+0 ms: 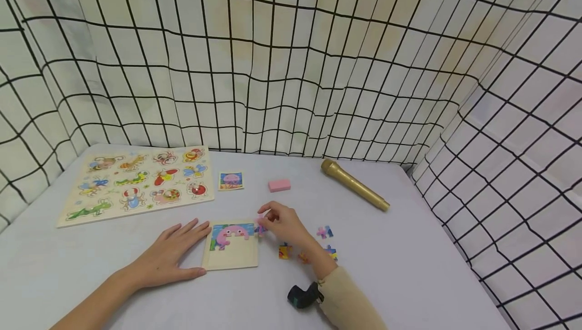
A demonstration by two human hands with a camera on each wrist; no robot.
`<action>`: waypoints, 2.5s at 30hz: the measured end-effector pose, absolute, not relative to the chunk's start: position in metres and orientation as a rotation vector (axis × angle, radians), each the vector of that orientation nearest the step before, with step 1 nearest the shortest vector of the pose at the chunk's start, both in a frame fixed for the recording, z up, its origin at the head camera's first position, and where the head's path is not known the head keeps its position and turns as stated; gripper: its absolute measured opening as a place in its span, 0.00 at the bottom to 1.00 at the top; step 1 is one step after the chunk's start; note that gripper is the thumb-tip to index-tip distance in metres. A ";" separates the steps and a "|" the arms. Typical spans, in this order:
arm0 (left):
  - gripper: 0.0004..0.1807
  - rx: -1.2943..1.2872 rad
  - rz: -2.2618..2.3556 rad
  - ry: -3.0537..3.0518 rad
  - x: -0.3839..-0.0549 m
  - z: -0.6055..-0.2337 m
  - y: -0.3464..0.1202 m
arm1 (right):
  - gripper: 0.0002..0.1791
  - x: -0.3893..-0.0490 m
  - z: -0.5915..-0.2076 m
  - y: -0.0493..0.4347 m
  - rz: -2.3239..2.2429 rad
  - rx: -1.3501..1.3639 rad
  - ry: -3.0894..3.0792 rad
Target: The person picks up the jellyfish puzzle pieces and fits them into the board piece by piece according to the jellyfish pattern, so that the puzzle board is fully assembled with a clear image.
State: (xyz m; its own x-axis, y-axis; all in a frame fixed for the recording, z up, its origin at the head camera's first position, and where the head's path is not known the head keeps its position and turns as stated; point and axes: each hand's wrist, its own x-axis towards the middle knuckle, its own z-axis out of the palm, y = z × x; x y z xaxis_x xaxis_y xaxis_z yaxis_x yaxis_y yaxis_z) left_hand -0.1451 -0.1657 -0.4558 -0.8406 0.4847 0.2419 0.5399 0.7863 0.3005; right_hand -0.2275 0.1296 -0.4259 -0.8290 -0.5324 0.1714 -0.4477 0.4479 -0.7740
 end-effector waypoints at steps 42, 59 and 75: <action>0.50 -0.824 -0.536 -2.824 -0.145 -0.455 -0.167 | 0.10 -0.210 -0.437 0.073 -1.114 -0.951 2.706; 0.51 -0.821 -0.537 -2.829 -0.146 -0.453 -0.167 | 0.07 -0.209 -0.443 0.071 -0.982 -1.131 2.900; 0.50 -0.825 -0.532 -2.825 -0.147 -0.453 -0.168 | 0.09 -0.209 -0.443 0.069 -0.943 -1.075 2.923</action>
